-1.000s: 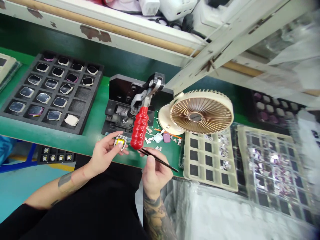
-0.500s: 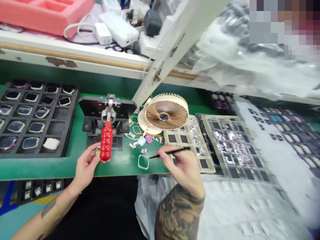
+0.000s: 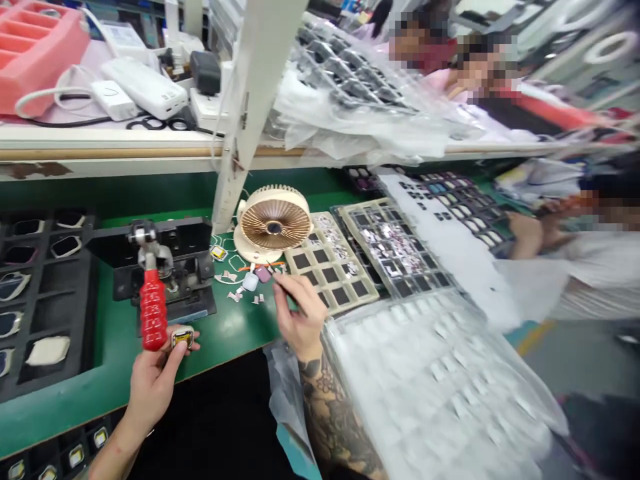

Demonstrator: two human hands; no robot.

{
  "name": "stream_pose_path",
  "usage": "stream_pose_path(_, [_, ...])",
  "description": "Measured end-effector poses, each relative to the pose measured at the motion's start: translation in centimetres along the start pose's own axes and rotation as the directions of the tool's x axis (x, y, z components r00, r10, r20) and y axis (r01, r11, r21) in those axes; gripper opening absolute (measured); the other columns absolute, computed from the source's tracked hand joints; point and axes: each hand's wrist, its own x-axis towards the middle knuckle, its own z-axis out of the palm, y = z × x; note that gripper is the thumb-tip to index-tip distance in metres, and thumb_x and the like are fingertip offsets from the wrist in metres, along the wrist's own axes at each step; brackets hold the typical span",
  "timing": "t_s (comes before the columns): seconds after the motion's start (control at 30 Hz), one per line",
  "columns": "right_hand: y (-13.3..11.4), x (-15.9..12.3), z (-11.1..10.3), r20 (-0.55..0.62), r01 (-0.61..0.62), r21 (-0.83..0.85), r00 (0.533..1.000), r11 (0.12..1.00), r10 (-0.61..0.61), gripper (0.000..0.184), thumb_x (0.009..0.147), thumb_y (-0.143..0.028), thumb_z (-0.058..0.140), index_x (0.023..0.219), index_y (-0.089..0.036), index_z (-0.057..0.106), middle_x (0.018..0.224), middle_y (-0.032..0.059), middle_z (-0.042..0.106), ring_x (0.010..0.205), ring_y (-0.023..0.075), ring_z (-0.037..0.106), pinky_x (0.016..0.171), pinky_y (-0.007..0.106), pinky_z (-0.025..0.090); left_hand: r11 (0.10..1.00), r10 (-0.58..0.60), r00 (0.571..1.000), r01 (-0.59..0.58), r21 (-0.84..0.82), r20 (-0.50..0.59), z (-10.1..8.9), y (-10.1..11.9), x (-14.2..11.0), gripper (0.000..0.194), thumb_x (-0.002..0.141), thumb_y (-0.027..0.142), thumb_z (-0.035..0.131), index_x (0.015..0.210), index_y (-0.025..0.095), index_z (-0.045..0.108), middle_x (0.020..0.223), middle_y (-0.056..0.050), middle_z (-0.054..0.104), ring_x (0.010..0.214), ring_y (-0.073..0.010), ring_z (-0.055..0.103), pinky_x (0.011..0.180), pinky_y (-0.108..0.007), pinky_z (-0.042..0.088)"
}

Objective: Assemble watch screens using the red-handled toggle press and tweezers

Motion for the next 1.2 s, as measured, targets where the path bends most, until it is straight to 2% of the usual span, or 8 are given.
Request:
stream_pose_path(0.13, [1.8, -5.4, -2.5, 0.018, -0.082, -0.160, 0.996, 0.984, 0.086, 0.045, 0.107, -0.012, 0.063, 0.147, -0.031, 0.071, 0.121, 0.0094, 0.077, 0.107, 0.0234, 0.077, 0.095, 0.040, 0.065, 0.998, 0.008, 0.987, -0.017, 0.054, 0.162, 0.7, -0.6, 0.5, 0.031, 0.107, 0.044, 0.071, 0.127, 0.021, 0.073, 0.124, -0.011, 0.083, 0.100, -0.0250, 0.083, 0.092, -0.036, 0.067])
stream_pose_path(0.3, [3.7, -8.2, -2.7, 0.128, -0.109, -0.385, 0.977, 0.916, 0.170, 0.037, 0.110, -0.022, 0.058, 0.144, -0.028, 0.071, 0.123, 0.0119, 0.075, 0.110, 0.0270, 0.074, 0.095, 0.045, 0.065, 0.993, 0.030, 0.971, -0.057, 0.103, 0.238, 1.7, -2.0, 1.1, 0.030, 0.107, 0.045, 0.071, 0.128, 0.023, 0.071, 0.129, -0.011, 0.082, 0.106, -0.0258, 0.083, 0.097, -0.038, 0.066])
stream_pose_path(0.47, [1.7, -7.9, -2.7, 0.326, -0.092, -0.549, 0.892, 0.831, 0.314, 0.047, 0.105, -0.046, 0.072, 0.145, -0.023, 0.067, 0.130, 0.0155, 0.073, 0.118, 0.0349, 0.070, 0.102, 0.056, 0.062, 0.991, 0.012, 0.973, -0.042, 0.126, 0.233, 1.3, -2.2, 1.2, 0.033, 0.106, 0.048, 0.072, 0.129, 0.023, 0.070, 0.128, -0.011, 0.084, 0.107, -0.0274, 0.084, 0.098, -0.039, 0.068])
stream_pose_path(0.63, [1.0, -3.6, -9.2, 0.265, -0.141, -0.582, 0.898, 0.801, 0.351, 0.031, 0.110, -0.033, 0.061, 0.137, -0.022, 0.072, 0.125, 0.0125, 0.076, 0.111, 0.0269, 0.072, 0.099, 0.043, 0.062, 0.997, 0.012, 0.977, -0.027, 0.069, 0.211, 1.4, -1.8, 1.4, 0.039, 0.106, 0.049, 0.071, 0.134, 0.023, 0.067, 0.127, -0.013, 0.084, 0.102, -0.0287, 0.085, 0.090, -0.041, 0.071])
stream_pose_path(0.8, [8.6, 4.9, -15.1, 0.266, -0.170, -0.792, 0.769, 0.586, 0.582, 0.030, 0.108, -0.023, 0.057, 0.128, -0.021, 0.079, 0.125, 0.0118, 0.080, 0.113, 0.0247, 0.074, 0.103, 0.036, 0.057, 1.000, 0.015, 0.974, -0.017, 0.006, 0.224, 1.7, -2.0, 1.5, 0.041, 0.108, 0.048, 0.070, 0.138, 0.023, 0.061, 0.130, -0.013, 0.083, 0.101, -0.0274, 0.086, 0.087, -0.039, 0.071])
stream_pose_path(0.9, [14.9, 8.8, -14.4, 0.273, -0.200, -0.807, 0.707, 0.555, 0.652, 0.024, 0.105, -0.017, 0.063, 0.120, -0.019, 0.082, 0.114, 0.0088, 0.083, 0.107, 0.0213, 0.077, 0.102, 0.031, 0.057, 1.000, 0.021, 0.973, -0.022, 0.004, 0.229, 1.7, -1.9, 1.4, 0.040, 0.107, 0.049, 0.071, 0.136, 0.022, 0.061, 0.132, -0.014, 0.083, 0.102, -0.0278, 0.085, 0.088, -0.040, 0.070])
stream_pose_path(1.0, [19.7, 10.3, -12.5, 0.299, -0.225, -0.810, 0.635, 0.541, 0.713, 0.020, 0.106, -0.032, 0.073, 0.120, -0.017, 0.078, 0.114, 0.0069, 0.081, 0.104, 0.0203, 0.077, 0.100, 0.036, 0.062, 1.000, 0.024, 0.974, -0.025, 0.003, 0.225, 1.7, -1.9, 1.4, 0.039, 0.107, 0.049, 0.070, 0.135, 0.022, 0.060, 0.132, -0.015, 0.082, 0.102, -0.0280, 0.085, 0.089, -0.040, 0.070])
stream_pose_path(1.2, [23.5, 9.0, -11.4, 0.284, -0.266, -0.813, 0.597, 0.518, 0.751, 0.038, 0.108, -0.045, 0.072, 0.136, -0.019, 0.069, 0.137, 0.0104, 0.071, 0.118, 0.0241, 0.073, 0.102, 0.046, 0.065, 1.000, 0.023, 0.979, -0.021, -0.011, 0.205, 1.8, -2.0, 1.3, 0.036, 0.108, 0.048, 0.070, 0.131, 0.024, 0.058, 0.133, -0.015, 0.082, 0.104, -0.0279, 0.085, 0.089, -0.040, 0.069])
